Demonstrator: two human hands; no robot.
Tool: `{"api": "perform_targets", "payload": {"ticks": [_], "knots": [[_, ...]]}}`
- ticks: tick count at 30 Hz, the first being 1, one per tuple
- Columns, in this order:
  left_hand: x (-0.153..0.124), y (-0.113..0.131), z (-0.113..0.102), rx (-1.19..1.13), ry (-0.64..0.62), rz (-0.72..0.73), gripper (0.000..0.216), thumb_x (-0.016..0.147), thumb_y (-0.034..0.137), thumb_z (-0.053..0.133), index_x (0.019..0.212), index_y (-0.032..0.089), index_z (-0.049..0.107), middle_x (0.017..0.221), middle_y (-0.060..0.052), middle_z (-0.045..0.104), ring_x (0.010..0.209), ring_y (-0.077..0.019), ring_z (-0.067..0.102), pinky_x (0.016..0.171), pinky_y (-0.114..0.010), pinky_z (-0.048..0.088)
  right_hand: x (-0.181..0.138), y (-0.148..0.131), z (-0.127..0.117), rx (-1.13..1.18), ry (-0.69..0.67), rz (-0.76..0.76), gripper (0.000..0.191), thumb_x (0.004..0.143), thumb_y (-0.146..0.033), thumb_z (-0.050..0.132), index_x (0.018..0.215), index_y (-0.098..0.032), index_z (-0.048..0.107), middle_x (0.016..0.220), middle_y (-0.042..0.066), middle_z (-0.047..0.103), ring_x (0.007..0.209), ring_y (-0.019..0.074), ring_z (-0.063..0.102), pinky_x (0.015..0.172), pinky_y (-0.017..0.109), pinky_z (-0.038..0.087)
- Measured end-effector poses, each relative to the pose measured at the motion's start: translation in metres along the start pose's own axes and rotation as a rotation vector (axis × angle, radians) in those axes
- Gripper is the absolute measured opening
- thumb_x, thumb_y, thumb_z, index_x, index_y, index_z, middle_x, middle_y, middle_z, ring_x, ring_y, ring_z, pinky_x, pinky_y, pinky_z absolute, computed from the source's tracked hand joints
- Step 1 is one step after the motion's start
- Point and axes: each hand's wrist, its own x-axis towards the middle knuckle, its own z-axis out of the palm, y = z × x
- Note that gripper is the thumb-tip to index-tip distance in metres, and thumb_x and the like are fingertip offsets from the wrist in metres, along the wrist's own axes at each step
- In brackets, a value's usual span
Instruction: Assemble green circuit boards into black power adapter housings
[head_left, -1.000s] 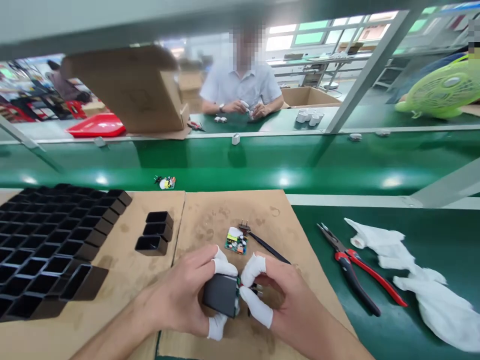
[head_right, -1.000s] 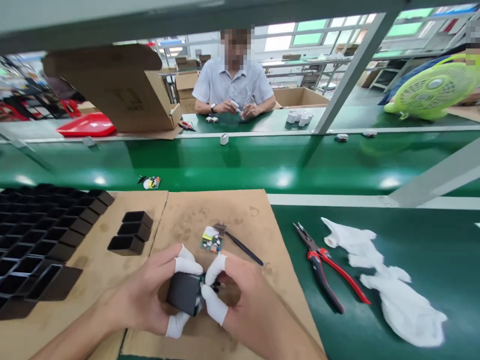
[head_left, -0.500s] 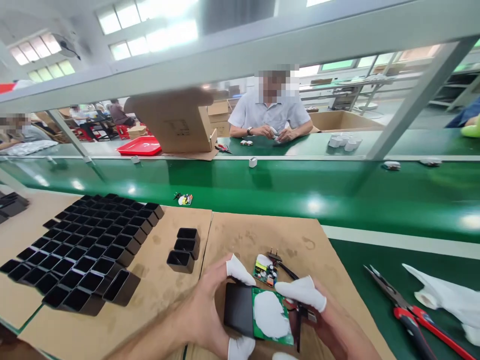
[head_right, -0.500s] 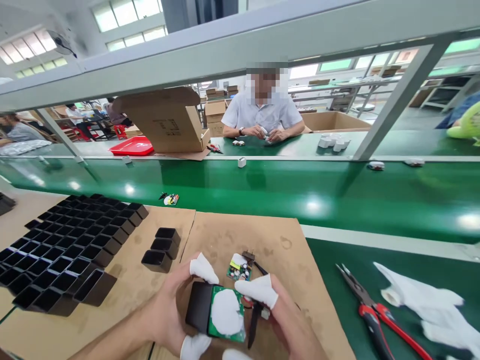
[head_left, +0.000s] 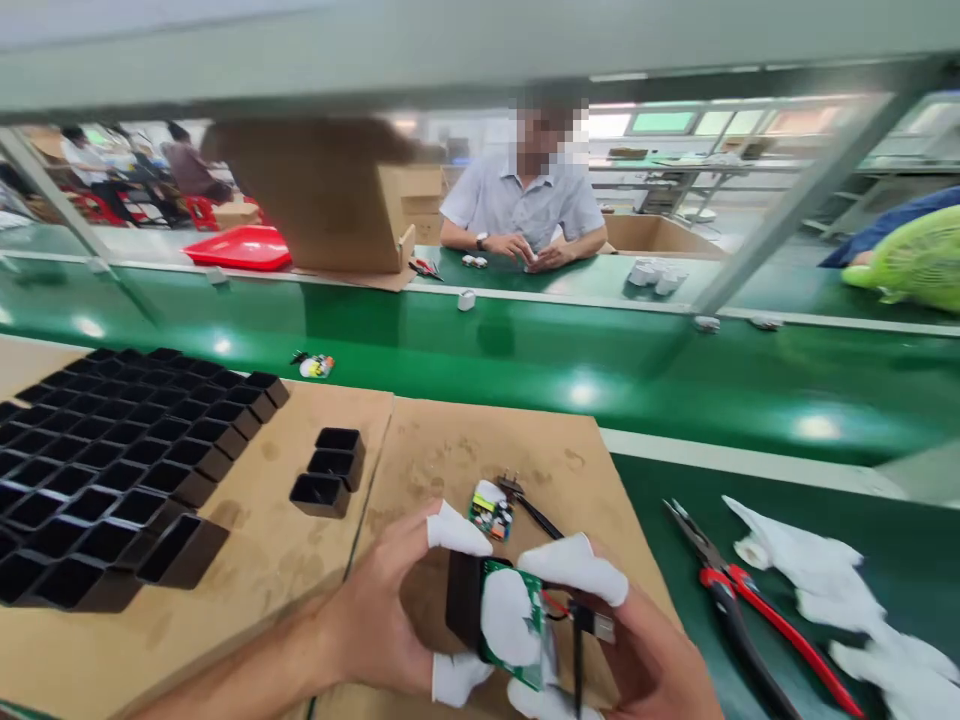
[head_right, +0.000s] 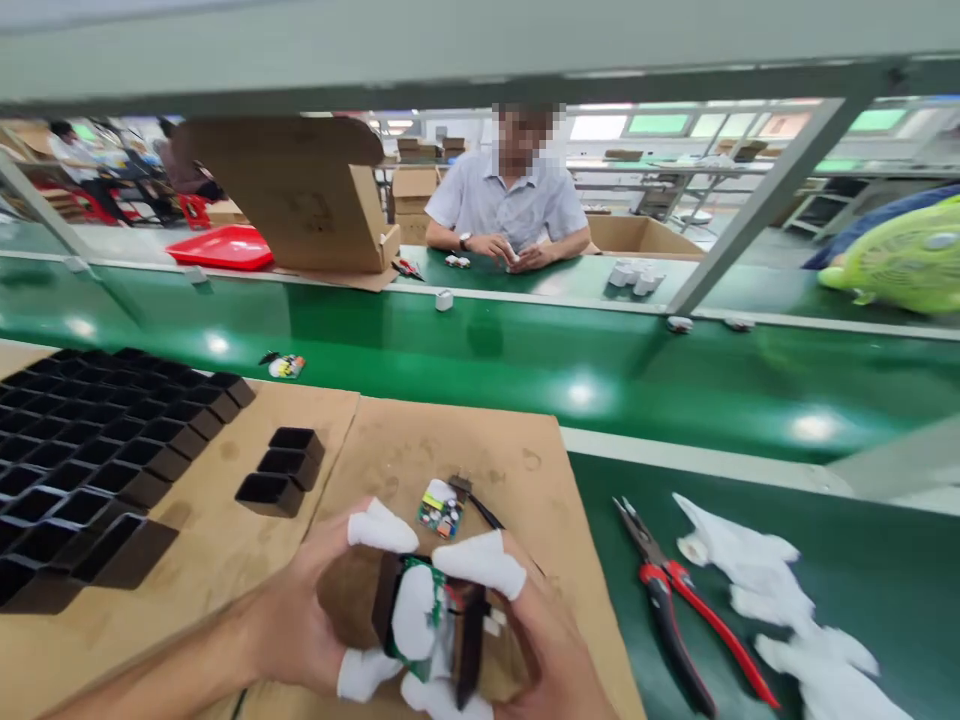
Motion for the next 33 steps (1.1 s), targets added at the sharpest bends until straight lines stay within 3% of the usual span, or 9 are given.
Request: {"api": "perform_targets", "payload": {"ticks": [3, 6, 9, 13, 16, 21, 24, 33], "knots": [[-0.007, 0.001, 0.0, -0.047, -0.024, -0.028, 0.072, 0.075, 0.029, 0.103, 0.139, 0.029, 0.071, 0.123, -0.009, 0.083, 0.108, -0.032, 0.081, 0.098, -0.047, 0.069, 0.003, -0.019, 0.003, 0.099, 0.026, 0.024, 0.066, 0.079, -0.014, 0.102, 0.137, -0.033, 0.077, 0.119, 0.006, 0.082, 0.099, 0.0224, 0.084, 0.089, 0.027, 0.072], [-0.009, 0.0, 0.002, -0.142, -0.026, -0.043, 0.064, 0.083, 0.03, 0.097, 0.141, 0.03, 0.071, 0.119, -0.01, 0.082, 0.102, -0.0318, 0.081, 0.09, -0.048, 0.07, 0.008, -0.03, 0.002, 0.2, 0.069, 0.047, 0.065, 0.078, -0.016, 0.101, 0.137, -0.033, 0.079, 0.12, 0.007, 0.084, 0.097, 0.0239, 0.085, 0.086, 0.029, 0.073], [-0.007, 0.001, 0.004, -0.237, -0.014, -0.045, 0.065, 0.083, 0.026, 0.098, 0.143, 0.031, 0.072, 0.117, -0.009, 0.082, 0.1, -0.0321, 0.081, 0.085, -0.047, 0.071, 0.01, -0.035, -0.001, 0.276, 0.081, 0.105, 0.067, 0.076, -0.009, 0.097, 0.137, -0.033, 0.08, 0.116, 0.006, 0.086, 0.094, 0.025, 0.086, 0.082, 0.029, 0.073], [-0.007, 0.001, 0.004, -0.276, -0.009, -0.044, 0.074, 0.08, 0.019, 0.1, 0.147, 0.032, 0.072, 0.119, -0.009, 0.081, 0.101, -0.032, 0.081, 0.086, -0.048, 0.071, 0.008, -0.037, -0.007, 0.368, -0.005, 0.171, 0.069, 0.077, -0.009, 0.098, 0.138, -0.033, 0.079, 0.112, 0.005, 0.084, 0.082, 0.025, 0.085, 0.069, 0.03, 0.071], [-0.009, 0.0, 0.003, -0.255, -0.032, -0.031, 0.078, 0.08, 0.017, 0.1, 0.151, 0.031, 0.07, 0.121, -0.01, 0.08, 0.1, -0.0313, 0.081, 0.085, -0.047, 0.071, 0.006, -0.037, -0.01, 0.337, -0.066, 0.196, 0.071, 0.077, -0.015, 0.105, 0.14, -0.033, 0.078, 0.123, 0.008, 0.085, 0.085, 0.0265, 0.085, 0.071, 0.031, 0.072], [-0.01, 0.003, 0.002, -0.209, -0.045, -0.002, 0.075, 0.083, 0.015, 0.096, 0.152, 0.028, 0.07, 0.123, -0.012, 0.081, 0.103, -0.0304, 0.081, 0.085, -0.044, 0.071, 0.005, -0.036, -0.009, 0.167, -0.052, 0.187, 0.074, 0.074, -0.016, 0.107, 0.14, -0.035, 0.079, 0.132, 0.007, 0.085, 0.112, 0.0309, 0.087, 0.096, 0.033, 0.073], [-0.008, 0.004, 0.002, -0.171, -0.059, 0.0, 0.077, 0.082, 0.019, 0.097, 0.152, 0.031, 0.068, 0.122, -0.011, 0.082, 0.1, -0.031, 0.08, 0.084, -0.045, 0.072, 0.002, -0.036, -0.008, 0.082, -0.058, 0.164, 0.076, 0.075, -0.011, 0.103, 0.142, -0.035, 0.077, 0.127, 0.005, 0.085, 0.107, 0.0268, 0.087, 0.089, 0.027, 0.073], [-0.004, 0.003, 0.002, -0.124, -0.072, -0.016, 0.075, 0.078, 0.017, 0.093, 0.146, 0.034, 0.068, 0.116, -0.008, 0.082, 0.093, -0.0308, 0.08, 0.079, -0.045, 0.071, 0.003, -0.035, -0.003, 0.083, -0.098, 0.085, 0.082, 0.083, -0.012, 0.102, 0.156, -0.034, 0.072, 0.125, 0.009, 0.085, 0.1, 0.0278, 0.084, 0.078, 0.033, 0.072]]}}
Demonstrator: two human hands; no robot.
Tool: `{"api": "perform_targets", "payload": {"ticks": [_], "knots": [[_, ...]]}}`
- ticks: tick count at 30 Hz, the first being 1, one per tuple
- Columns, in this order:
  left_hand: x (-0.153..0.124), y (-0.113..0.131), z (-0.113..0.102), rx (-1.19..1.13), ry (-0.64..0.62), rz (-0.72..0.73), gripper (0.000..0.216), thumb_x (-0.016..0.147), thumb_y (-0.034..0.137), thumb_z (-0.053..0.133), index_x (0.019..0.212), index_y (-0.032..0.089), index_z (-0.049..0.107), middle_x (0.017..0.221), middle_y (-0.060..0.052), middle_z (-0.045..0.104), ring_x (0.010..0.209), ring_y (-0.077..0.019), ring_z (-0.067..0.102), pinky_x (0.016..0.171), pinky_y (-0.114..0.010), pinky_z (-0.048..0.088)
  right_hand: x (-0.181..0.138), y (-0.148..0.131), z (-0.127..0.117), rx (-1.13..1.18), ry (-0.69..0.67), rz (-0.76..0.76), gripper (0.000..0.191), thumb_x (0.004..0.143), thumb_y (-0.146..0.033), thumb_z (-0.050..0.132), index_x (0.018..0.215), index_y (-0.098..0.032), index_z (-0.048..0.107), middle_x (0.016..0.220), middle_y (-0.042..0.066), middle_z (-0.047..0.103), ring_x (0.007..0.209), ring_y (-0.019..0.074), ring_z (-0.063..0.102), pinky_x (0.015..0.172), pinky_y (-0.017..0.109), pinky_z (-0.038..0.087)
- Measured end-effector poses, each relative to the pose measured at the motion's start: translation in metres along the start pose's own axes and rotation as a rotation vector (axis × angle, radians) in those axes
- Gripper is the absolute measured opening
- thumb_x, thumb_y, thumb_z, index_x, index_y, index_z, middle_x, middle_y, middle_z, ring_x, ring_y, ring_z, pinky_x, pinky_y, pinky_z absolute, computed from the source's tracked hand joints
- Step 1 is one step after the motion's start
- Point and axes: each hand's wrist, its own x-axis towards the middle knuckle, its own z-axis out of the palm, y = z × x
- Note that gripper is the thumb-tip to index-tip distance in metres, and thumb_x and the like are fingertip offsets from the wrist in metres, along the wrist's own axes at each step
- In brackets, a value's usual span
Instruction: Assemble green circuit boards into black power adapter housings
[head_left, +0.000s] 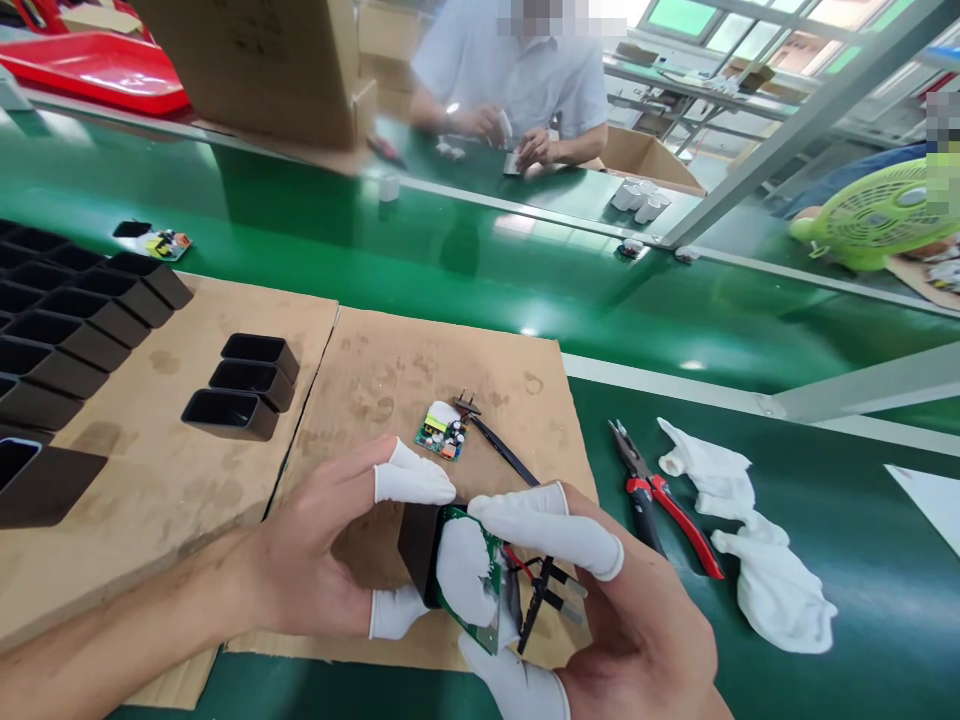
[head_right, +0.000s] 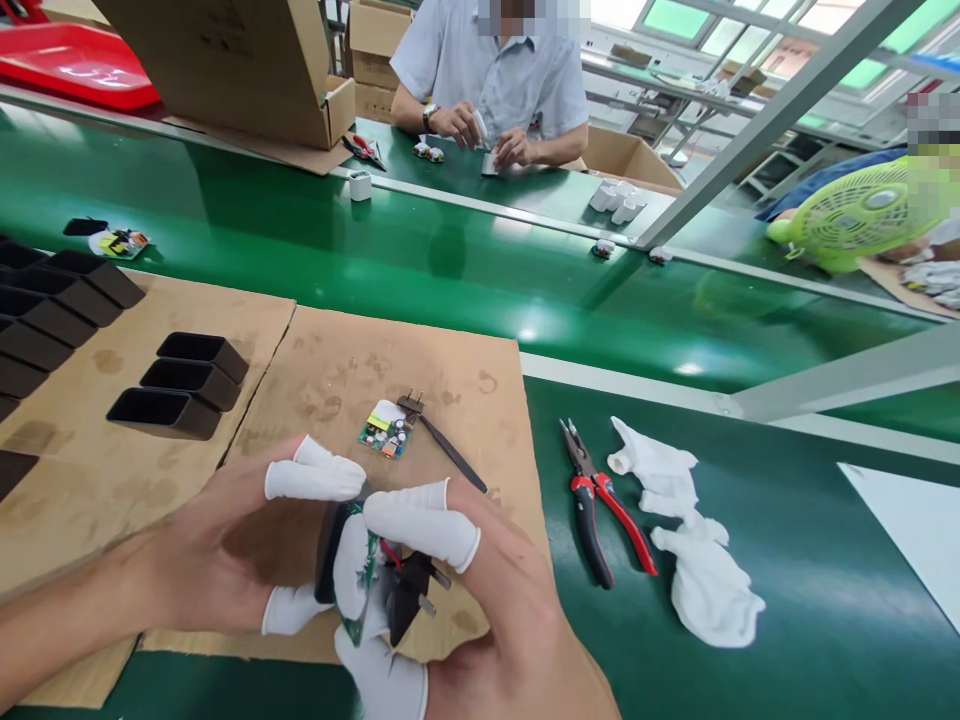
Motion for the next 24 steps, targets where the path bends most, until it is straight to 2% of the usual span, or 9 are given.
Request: {"api": "perform_targets", "payload": {"ticks": [4, 13, 18, 24], "knots": [[0.0006, -0.0001, -0.0004, 0.012, -0.016, 0.002, 0.075, 0.078, 0.017, 0.094, 0.146, 0.034, 0.067, 0.116, -0.008, 0.082, 0.092, -0.0306, 0.08, 0.078, -0.045, 0.07, 0.0033, -0.0003, 0.0015, 0.018, -0.017, -0.011, 0.081, 0.086, -0.013, 0.101, 0.158, -0.034, 0.071, 0.124, 0.009, 0.085, 0.101, 0.0281, 0.084, 0.076, 0.034, 0.07], [0.0003, 0.0012, -0.0002, 0.013, -0.003, 0.008, 0.061, 0.083, 0.014, 0.092, 0.139, 0.024, 0.069, 0.115, -0.007, 0.081, 0.095, -0.0237, 0.078, 0.082, -0.037, 0.064, 0.0061, 0.0021, 0.0014, -0.047, -0.055, -0.017, 0.077, 0.088, -0.008, 0.095, 0.156, -0.033, 0.07, 0.118, 0.008, 0.08, 0.099, 0.0263, 0.082, 0.076, 0.033, 0.07], [0.0021, 0.001, 0.0, 0.01, 0.003, 0.016, 0.061, 0.082, 0.014, 0.092, 0.138, 0.025, 0.069, 0.111, -0.007, 0.081, 0.091, -0.0242, 0.077, 0.077, -0.037, 0.063, 0.007, 0.0028, -0.0001, -0.076, -0.063, -0.051, 0.08, 0.088, -0.013, 0.098, 0.159, -0.032, 0.069, 0.124, 0.011, 0.082, 0.099, 0.0264, 0.082, 0.08, 0.034, 0.071], [0.0032, 0.0025, 0.0003, 0.03, 0.002, 0.012, 0.058, 0.084, 0.014, 0.091, 0.137, 0.025, 0.068, 0.111, -0.007, 0.082, 0.092, -0.0242, 0.078, 0.079, -0.036, 0.064, 0.0057, 0.0018, -0.0002, -0.089, -0.06, -0.046, 0.081, 0.087, -0.014, 0.1, 0.16, -0.032, 0.069, 0.123, 0.01, 0.082, 0.099, 0.0265, 0.082, 0.082, 0.034, 0.071]]}}
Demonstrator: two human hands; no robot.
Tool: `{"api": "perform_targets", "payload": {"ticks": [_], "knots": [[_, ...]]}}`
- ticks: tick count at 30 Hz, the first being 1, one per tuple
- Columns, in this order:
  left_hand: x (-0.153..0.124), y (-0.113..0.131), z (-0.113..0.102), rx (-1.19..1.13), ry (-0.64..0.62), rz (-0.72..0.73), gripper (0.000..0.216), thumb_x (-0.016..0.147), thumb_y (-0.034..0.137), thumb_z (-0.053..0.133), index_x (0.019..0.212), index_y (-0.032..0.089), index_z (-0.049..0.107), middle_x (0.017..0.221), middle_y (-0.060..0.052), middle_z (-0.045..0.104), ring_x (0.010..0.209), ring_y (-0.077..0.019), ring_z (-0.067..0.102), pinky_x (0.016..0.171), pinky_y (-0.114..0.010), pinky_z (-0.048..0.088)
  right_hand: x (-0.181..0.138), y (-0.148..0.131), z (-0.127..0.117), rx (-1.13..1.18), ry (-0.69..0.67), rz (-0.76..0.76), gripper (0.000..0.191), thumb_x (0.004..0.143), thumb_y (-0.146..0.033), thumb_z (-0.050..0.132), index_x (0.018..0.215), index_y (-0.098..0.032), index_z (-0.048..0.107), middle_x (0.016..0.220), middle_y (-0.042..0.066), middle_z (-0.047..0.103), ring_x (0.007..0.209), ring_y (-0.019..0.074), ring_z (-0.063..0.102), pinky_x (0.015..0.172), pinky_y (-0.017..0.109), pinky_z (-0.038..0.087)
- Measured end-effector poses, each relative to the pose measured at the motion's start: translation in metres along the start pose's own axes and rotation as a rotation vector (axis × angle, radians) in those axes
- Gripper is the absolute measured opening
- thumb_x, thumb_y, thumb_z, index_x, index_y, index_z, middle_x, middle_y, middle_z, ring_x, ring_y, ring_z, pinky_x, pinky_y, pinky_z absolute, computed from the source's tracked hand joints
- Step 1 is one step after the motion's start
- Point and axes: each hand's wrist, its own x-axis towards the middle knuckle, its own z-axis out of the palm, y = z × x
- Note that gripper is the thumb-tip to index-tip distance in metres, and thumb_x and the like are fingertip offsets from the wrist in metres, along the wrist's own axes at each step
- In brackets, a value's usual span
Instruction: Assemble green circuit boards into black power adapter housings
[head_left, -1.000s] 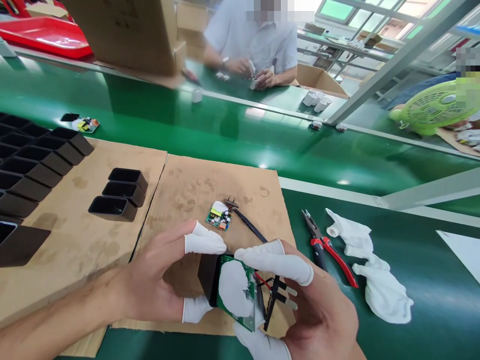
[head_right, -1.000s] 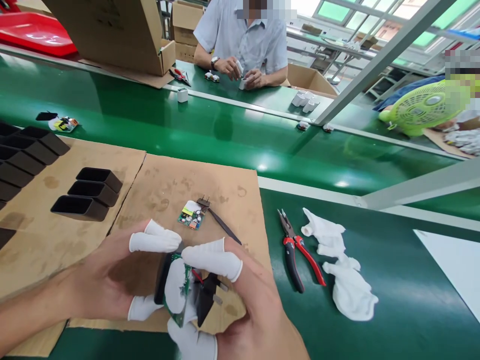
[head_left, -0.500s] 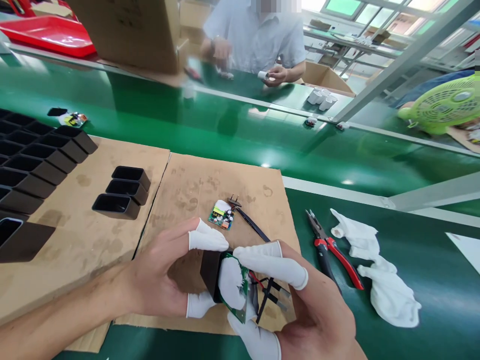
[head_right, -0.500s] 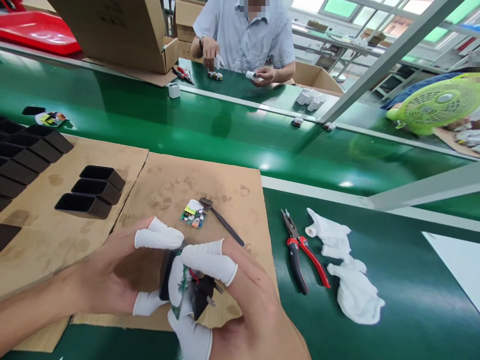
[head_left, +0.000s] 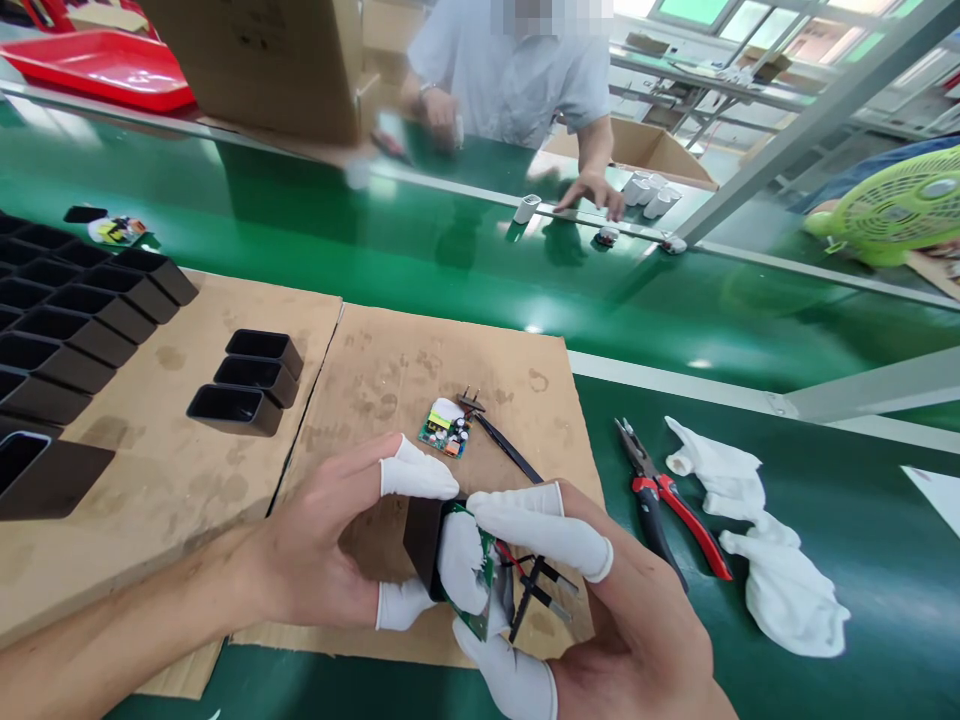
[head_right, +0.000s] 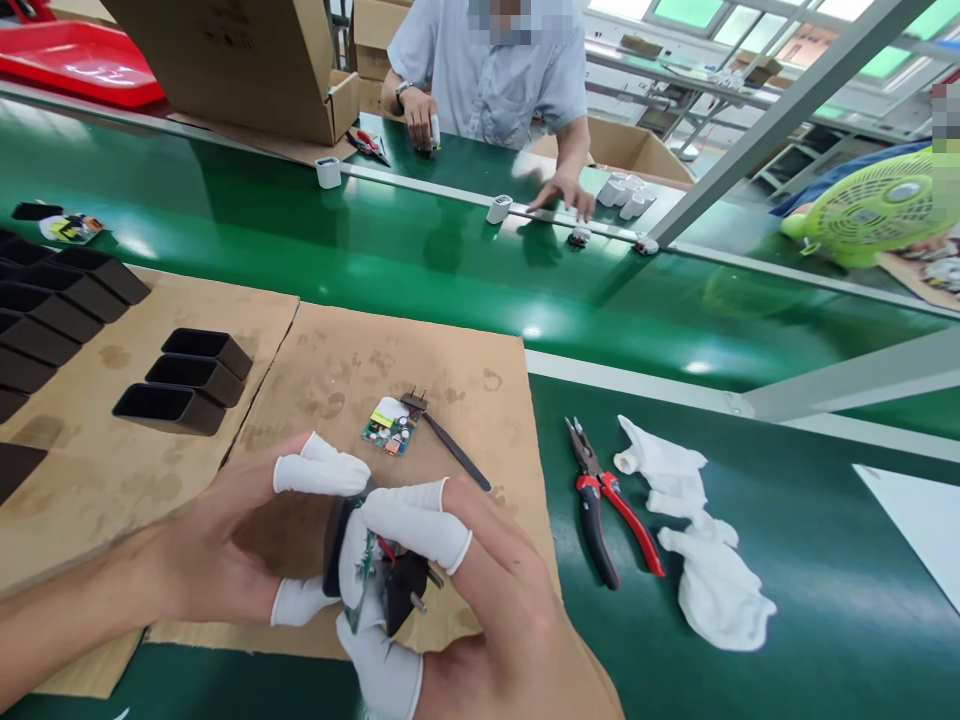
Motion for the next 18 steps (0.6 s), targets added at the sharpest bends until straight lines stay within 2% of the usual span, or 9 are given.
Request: {"api": "perform_targets", "payload": {"ticks": [6, 12, 18], "knots": [[0.0016, 0.0, -0.0015, 0.007, -0.013, 0.011, 0.06, 0.083, 0.021, 0.094, 0.137, 0.029, 0.068, 0.109, -0.007, 0.083, 0.088, -0.0276, 0.079, 0.074, -0.042, 0.067, -0.0018, 0.0017, 0.0006, -0.014, -0.005, 0.01, 0.083, 0.086, -0.013, 0.1, 0.16, -0.032, 0.068, 0.121, 0.009, 0.08, 0.097, 0.0264, 0.08, 0.08, 0.035, 0.069], [0.001, 0.0005, -0.001, 0.03, -0.004, 0.021, 0.059, 0.084, 0.017, 0.092, 0.137, 0.026, 0.068, 0.109, -0.007, 0.083, 0.088, -0.026, 0.079, 0.074, -0.04, 0.066, -0.003, 0.0019, 0.0009, -0.008, -0.021, 0.009, 0.082, 0.087, -0.009, 0.096, 0.16, -0.033, 0.067, 0.122, 0.009, 0.08, 0.095, 0.0254, 0.08, 0.076, 0.034, 0.069], [0.002, 0.0008, -0.0011, 0.029, -0.016, 0.003, 0.065, 0.081, 0.021, 0.094, 0.139, 0.032, 0.067, 0.108, -0.007, 0.083, 0.085, -0.0292, 0.079, 0.07, -0.043, 0.067, 0.0004, 0.0003, 0.0016, -0.007, -0.019, -0.013, 0.08, 0.087, -0.011, 0.098, 0.158, -0.033, 0.069, 0.121, 0.008, 0.082, 0.093, 0.0241, 0.08, 0.076, 0.032, 0.069]]}}
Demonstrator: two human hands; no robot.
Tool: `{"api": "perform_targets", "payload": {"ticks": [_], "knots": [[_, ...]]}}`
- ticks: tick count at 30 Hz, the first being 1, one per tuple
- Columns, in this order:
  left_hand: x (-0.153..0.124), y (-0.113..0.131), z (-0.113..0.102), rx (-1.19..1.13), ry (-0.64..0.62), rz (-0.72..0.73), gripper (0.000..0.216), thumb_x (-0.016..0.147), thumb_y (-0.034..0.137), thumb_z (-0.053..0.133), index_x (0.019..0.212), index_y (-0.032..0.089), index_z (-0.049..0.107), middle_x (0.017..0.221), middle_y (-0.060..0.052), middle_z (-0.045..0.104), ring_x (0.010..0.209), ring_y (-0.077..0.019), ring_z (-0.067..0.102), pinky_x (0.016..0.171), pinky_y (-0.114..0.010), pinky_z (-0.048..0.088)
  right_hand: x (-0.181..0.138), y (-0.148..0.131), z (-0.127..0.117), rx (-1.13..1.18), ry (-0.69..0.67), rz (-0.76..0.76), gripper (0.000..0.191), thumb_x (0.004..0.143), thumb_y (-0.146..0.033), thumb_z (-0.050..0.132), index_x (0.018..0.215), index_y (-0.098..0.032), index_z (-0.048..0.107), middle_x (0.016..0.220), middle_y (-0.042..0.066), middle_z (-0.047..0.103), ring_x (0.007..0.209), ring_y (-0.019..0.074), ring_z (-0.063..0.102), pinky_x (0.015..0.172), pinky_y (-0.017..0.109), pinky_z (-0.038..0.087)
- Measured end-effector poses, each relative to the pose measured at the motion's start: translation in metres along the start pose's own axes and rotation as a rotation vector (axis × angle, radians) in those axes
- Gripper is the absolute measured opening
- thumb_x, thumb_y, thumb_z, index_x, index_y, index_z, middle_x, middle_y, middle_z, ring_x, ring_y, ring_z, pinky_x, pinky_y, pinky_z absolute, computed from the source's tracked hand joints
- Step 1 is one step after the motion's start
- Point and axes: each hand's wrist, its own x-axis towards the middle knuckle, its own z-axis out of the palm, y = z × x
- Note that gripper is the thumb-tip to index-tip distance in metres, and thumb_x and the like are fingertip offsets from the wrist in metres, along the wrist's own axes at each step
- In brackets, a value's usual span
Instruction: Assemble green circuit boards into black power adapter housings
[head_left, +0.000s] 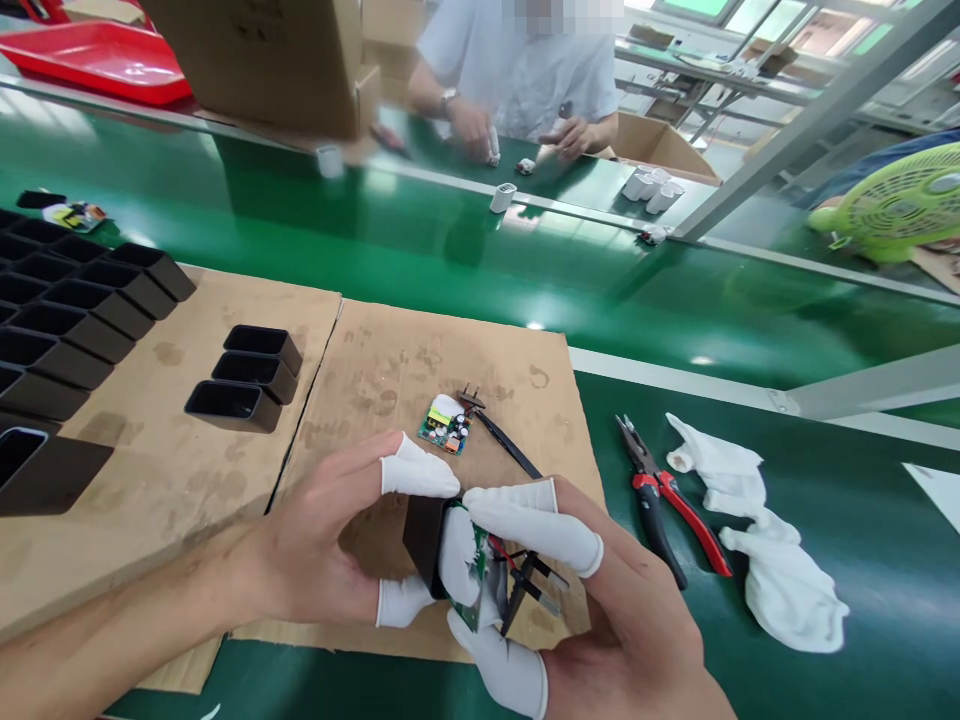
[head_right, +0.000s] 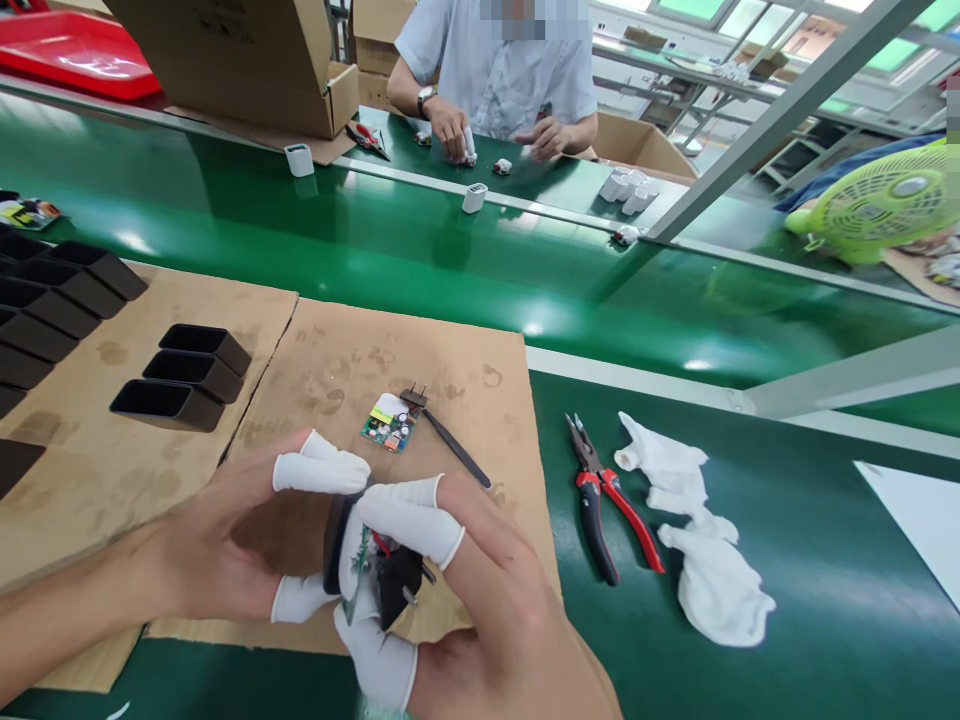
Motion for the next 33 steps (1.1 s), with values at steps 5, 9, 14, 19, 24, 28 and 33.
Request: {"api": "perform_targets", "payload": {"ticks": [5, 9, 14, 19, 24, 28, 33], "knots": [[0.001, 0.0, 0.0, -0.005, 0.002, 0.013, 0.067, 0.081, 0.021, 0.094, 0.141, 0.033, 0.067, 0.108, -0.006, 0.083, 0.085, -0.0289, 0.079, 0.07, -0.043, 0.066, -0.001, 0.004, 0.002, -0.009, 0.006, 0.003, 0.079, 0.088, -0.012, 0.097, 0.158, -0.032, 0.069, 0.125, 0.009, 0.081, 0.099, 0.0257, 0.08, 0.078, 0.033, 0.069], [-0.001, 0.0, 0.0, -0.006, -0.006, 0.009, 0.063, 0.084, 0.019, 0.092, 0.14, 0.031, 0.067, 0.111, -0.007, 0.082, 0.087, -0.0273, 0.079, 0.073, -0.041, 0.066, 0.0, 0.005, 0.003, -0.029, 0.001, -0.029, 0.076, 0.087, -0.007, 0.094, 0.154, -0.031, 0.071, 0.124, 0.007, 0.077, 0.107, 0.0257, 0.08, 0.085, 0.034, 0.07], [-0.003, 0.0, 0.002, -0.03, -0.009, 0.007, 0.065, 0.08, 0.013, 0.088, 0.139, 0.029, 0.067, 0.113, -0.006, 0.081, 0.09, -0.0264, 0.079, 0.076, -0.04, 0.066, 0.004, 0.004, 0.003, -0.043, -0.006, -0.037, 0.062, 0.09, -0.006, 0.086, 0.146, -0.028, 0.073, 0.122, 0.007, 0.074, 0.103, 0.0216, 0.079, 0.086, 0.033, 0.07], [-0.004, -0.001, 0.004, -0.037, -0.008, -0.007, 0.059, 0.083, 0.015, 0.089, 0.137, 0.027, 0.069, 0.112, -0.006, 0.081, 0.092, -0.0255, 0.079, 0.079, -0.039, 0.066, 0.0, 0.004, 0.001, -0.06, -0.035, -0.015, 0.06, 0.09, -0.008, 0.091, 0.144, -0.029, 0.075, 0.118, 0.007, 0.075, 0.1, 0.0225, 0.08, 0.084, 0.033, 0.071], [-0.004, -0.004, 0.003, -0.092, 0.028, -0.047, 0.059, 0.082, 0.011, 0.089, 0.137, 0.024, 0.071, 0.112, -0.007, 0.081, 0.094, -0.0251, 0.081, 0.082, -0.038, 0.067, -0.003, -0.009, 0.0, -0.001, 0.245, -0.009, 0.056, 0.083, -0.007, 0.095, 0.134, -0.026, 0.08, 0.108, 0.007, 0.073, 0.082, 0.0231, 0.075, 0.062, 0.034, 0.066], [-0.004, -0.005, 0.005, -0.122, 0.039, -0.026, 0.062, 0.08, 0.01, 0.093, 0.137, 0.024, 0.071, 0.114, -0.008, 0.082, 0.097, -0.0267, 0.082, 0.085, -0.038, 0.068, 0.001, -0.02, -0.002, -0.06, 0.412, 0.005, 0.046, 0.077, -0.008, 0.095, 0.118, -0.024, 0.083, 0.101, 0.007, 0.072, 0.077, 0.0234, 0.069, 0.052, 0.033, 0.057], [-0.006, -0.003, 0.007, -0.139, 0.014, -0.043, 0.064, 0.082, 0.01, 0.089, 0.14, 0.027, 0.071, 0.116, -0.008, 0.08, 0.098, -0.0276, 0.082, 0.083, -0.04, 0.068, 0.003, -0.016, -0.001, 0.057, 0.208, 0.002, 0.06, 0.077, 0.002, 0.086, 0.13, -0.025, 0.078, 0.106, 0.007, 0.073, 0.079, 0.0228, 0.073, 0.058, 0.035, 0.064]]}}
